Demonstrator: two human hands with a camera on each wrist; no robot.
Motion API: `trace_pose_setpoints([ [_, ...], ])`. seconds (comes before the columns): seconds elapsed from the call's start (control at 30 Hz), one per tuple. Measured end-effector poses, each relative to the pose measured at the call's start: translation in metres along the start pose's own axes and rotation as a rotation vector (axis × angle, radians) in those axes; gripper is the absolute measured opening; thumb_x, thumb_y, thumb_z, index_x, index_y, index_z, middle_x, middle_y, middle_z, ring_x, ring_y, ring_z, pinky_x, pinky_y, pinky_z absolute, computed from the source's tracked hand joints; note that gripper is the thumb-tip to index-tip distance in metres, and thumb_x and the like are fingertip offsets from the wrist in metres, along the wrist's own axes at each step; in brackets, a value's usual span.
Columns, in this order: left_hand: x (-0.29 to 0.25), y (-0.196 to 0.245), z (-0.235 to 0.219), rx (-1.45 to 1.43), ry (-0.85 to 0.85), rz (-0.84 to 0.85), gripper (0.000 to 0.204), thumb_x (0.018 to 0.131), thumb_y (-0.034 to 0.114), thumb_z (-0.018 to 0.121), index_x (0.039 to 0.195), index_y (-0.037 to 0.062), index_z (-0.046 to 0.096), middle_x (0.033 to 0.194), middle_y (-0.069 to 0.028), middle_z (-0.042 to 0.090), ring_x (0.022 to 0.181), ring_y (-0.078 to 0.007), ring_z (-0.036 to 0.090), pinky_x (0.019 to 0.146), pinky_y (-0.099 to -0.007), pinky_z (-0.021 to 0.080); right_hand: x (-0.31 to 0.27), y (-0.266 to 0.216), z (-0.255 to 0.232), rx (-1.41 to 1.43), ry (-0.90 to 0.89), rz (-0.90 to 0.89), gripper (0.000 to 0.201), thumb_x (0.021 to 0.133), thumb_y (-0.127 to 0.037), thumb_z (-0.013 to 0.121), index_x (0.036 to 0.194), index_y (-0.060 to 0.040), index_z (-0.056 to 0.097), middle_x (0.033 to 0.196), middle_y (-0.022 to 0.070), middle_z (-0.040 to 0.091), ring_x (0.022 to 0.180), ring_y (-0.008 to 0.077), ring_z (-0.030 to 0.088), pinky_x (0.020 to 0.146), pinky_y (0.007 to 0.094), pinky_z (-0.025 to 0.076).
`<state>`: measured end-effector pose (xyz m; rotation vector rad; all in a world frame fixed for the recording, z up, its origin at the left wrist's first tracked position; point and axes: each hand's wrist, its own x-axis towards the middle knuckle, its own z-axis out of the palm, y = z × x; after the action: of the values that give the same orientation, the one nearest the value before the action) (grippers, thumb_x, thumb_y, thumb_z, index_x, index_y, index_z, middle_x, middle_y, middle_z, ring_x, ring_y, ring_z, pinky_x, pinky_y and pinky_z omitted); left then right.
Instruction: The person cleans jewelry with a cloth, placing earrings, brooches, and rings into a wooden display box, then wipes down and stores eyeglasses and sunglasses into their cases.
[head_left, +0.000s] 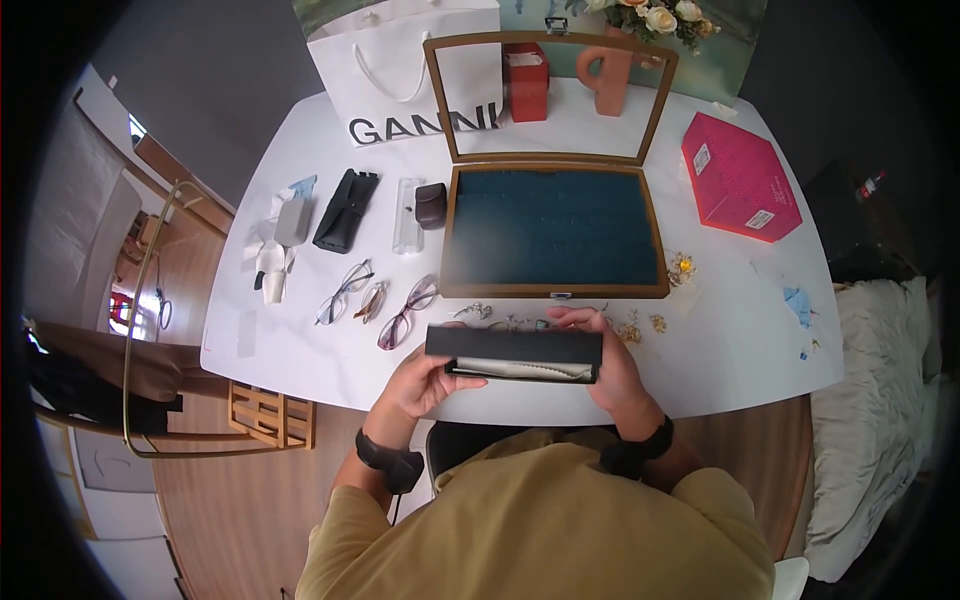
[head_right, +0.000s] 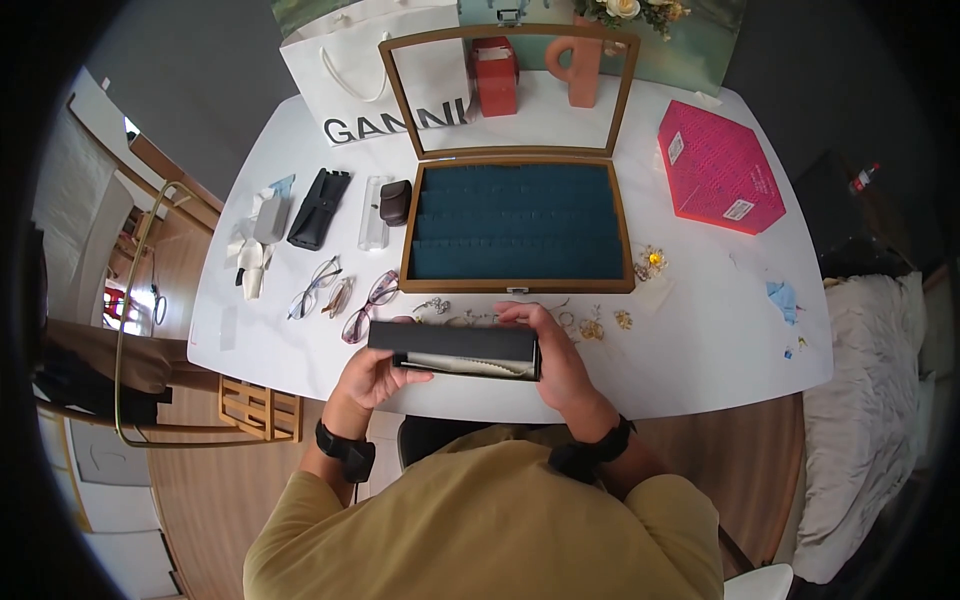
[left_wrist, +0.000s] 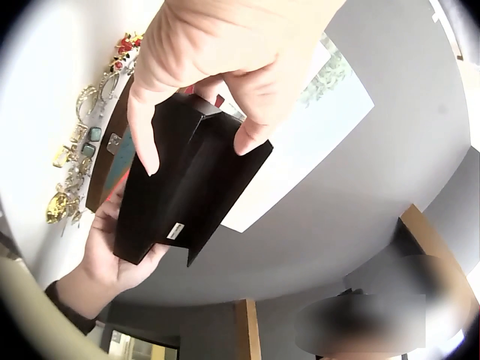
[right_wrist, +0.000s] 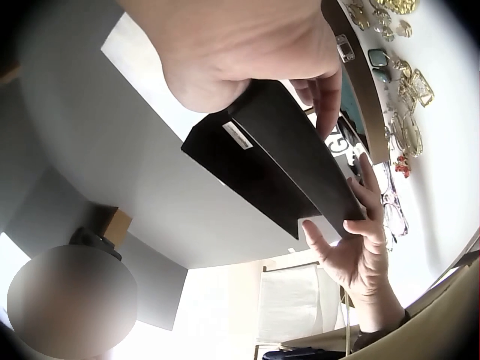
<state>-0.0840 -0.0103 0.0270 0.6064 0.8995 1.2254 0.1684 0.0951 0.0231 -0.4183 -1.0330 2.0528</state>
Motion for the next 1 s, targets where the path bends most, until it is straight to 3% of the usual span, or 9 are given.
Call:
trace_pose_setpoints([
  [0.1, 0.006, 0.004, 0.005, -0.439, -0.249, 0.003, 0.053, 0.094, 0.035, 0.044, 0.134, 0.0006, 0.039, 0.140, -0.0262, 0.042, 0.123, -0.0402, 0.050, 0.097, -0.0581, 0.047, -0.001, -0.011, 0.011, -0.036, 0.058, 0.059, 0.036, 0.101, -0.033, 0.039, 0.113, -0.0031, 0.055, 0.128, 0.0124, 0.052, 0.114, 0.0226, 0.053, 0.099, 0.0378, 0.043],
  [0.23, 0.001, 0.009, 0.010, -0.650, -0.240, -0.067, 0.065, 0.091, 0.049, 0.046, 0.134, 0.0007, 0.039, 0.132, -0.0239, 0.047, 0.121, -0.0376, 0.053, 0.101, -0.0518, 0.045, -0.001, -0.013, 0.010, -0.239, 0.145, 0.007, 0.031, 0.100, -0.027, 0.039, 0.114, -0.0040, 0.055, 0.126, 0.0101, 0.053, 0.110, 0.0191, 0.053, 0.098, 0.0353, 0.042],
  [0.37, -0.002, 0.016, 0.021, 0.363, 0.008, -0.066, 0.054, 0.093, 0.033, 0.059, 0.133, 0.0010, 0.040, 0.120, -0.0189, 0.056, 0.107, -0.0279, 0.064, 0.079, -0.0344, 0.059, 0.000, -0.001, 0.002, -0.243, 0.144, 0.015, 0.032, 0.101, -0.026, 0.038, 0.115, -0.0035, 0.054, 0.123, 0.0086, 0.053, 0.111, 0.0162, 0.050, 0.094, 0.0335, 0.043],
  [0.4, -0.002, 0.024, 0.014, 0.283, -0.041, -0.147, 0.046, 0.094, 0.022, 0.061, 0.132, 0.0067, 0.041, 0.118, -0.0138, 0.059, 0.091, -0.0246, 0.069, 0.066, -0.0284, 0.059, -0.001, 0.000, 0.000, -0.175, 0.125, 0.015, 0.032, 0.101, -0.027, 0.038, 0.116, -0.0038, 0.054, 0.122, 0.0085, 0.053, 0.111, 0.0166, 0.050, 0.091, 0.0339, 0.045],
  [0.5, 0.005, 0.047, -0.004, 0.195, 0.072, -0.049, 0.047, 0.095, 0.026, 0.060, 0.132, 0.0047, 0.040, 0.115, -0.0129, 0.060, 0.079, -0.0251, 0.070, 0.063, -0.0283, 0.059, -0.006, -0.007, 0.002, 0.008, 0.140, 0.093, 0.033, 0.102, -0.029, 0.037, 0.119, -0.0049, 0.051, 0.122, 0.0096, 0.054, 0.108, 0.0200, 0.054, 0.078, 0.0348, 0.050],
  [0.57, 0.016, 0.068, -0.011, 0.075, 0.362, 0.094, 0.041, 0.097, 0.025, 0.055, 0.127, 0.0002, 0.043, 0.107, -0.0139, 0.062, 0.082, -0.0234, 0.069, 0.062, -0.0282, 0.060, -0.007, -0.015, 0.005, -0.101, 0.179, 0.057, 0.032, 0.102, -0.029, 0.037, 0.118, -0.0050, 0.048, 0.124, 0.0122, 0.053, 0.100, 0.0241, 0.061, 0.071, 0.0335, 0.050],
  [0.77, 0.099, 0.099, -0.139, -0.025, 0.718, 0.536, 0.048, 0.092, 0.015, 0.062, 0.128, -0.0011, 0.033, 0.115, -0.0210, 0.053, 0.089, -0.0303, 0.064, 0.072, -0.0365, 0.061, -0.019, -0.019, 0.003, -0.151, 0.205, 0.120, 0.026, 0.101, -0.025, 0.038, 0.115, -0.0054, 0.049, 0.122, 0.0116, 0.055, 0.098, 0.0223, 0.061, 0.070, 0.0318, 0.049],
  [0.87, 0.128, 0.108, -0.148, 0.084, 0.900, 0.443, 0.050, 0.093, 0.020, 0.062, 0.131, 0.0011, 0.037, 0.117, -0.0177, 0.052, 0.090, -0.0275, 0.063, 0.075, -0.0363, 0.060, -0.023, -0.018, 0.006, -0.177, 0.219, 0.128, 0.024, 0.101, -0.023, 0.038, 0.114, -0.0058, 0.049, 0.119, 0.0122, 0.058, 0.094, 0.0219, 0.062, 0.068, 0.0306, 0.048],
  [1.0, 0.153, 0.122, -0.197, 0.387, 0.705, 0.215, 0.050, 0.090, 0.040, 0.063, 0.126, 0.0063, 0.054, 0.115, -0.0091, 0.058, 0.094, -0.0249, 0.062, 0.076, -0.0415, 0.055, -0.026, -0.019, 0.002, -0.185, 0.235, 0.128, 0.023, 0.101, -0.022, 0.040, 0.113, -0.0061, 0.051, 0.117, 0.0106, 0.058, 0.092, 0.0190, 0.062, 0.068, 0.0287, 0.047],
])
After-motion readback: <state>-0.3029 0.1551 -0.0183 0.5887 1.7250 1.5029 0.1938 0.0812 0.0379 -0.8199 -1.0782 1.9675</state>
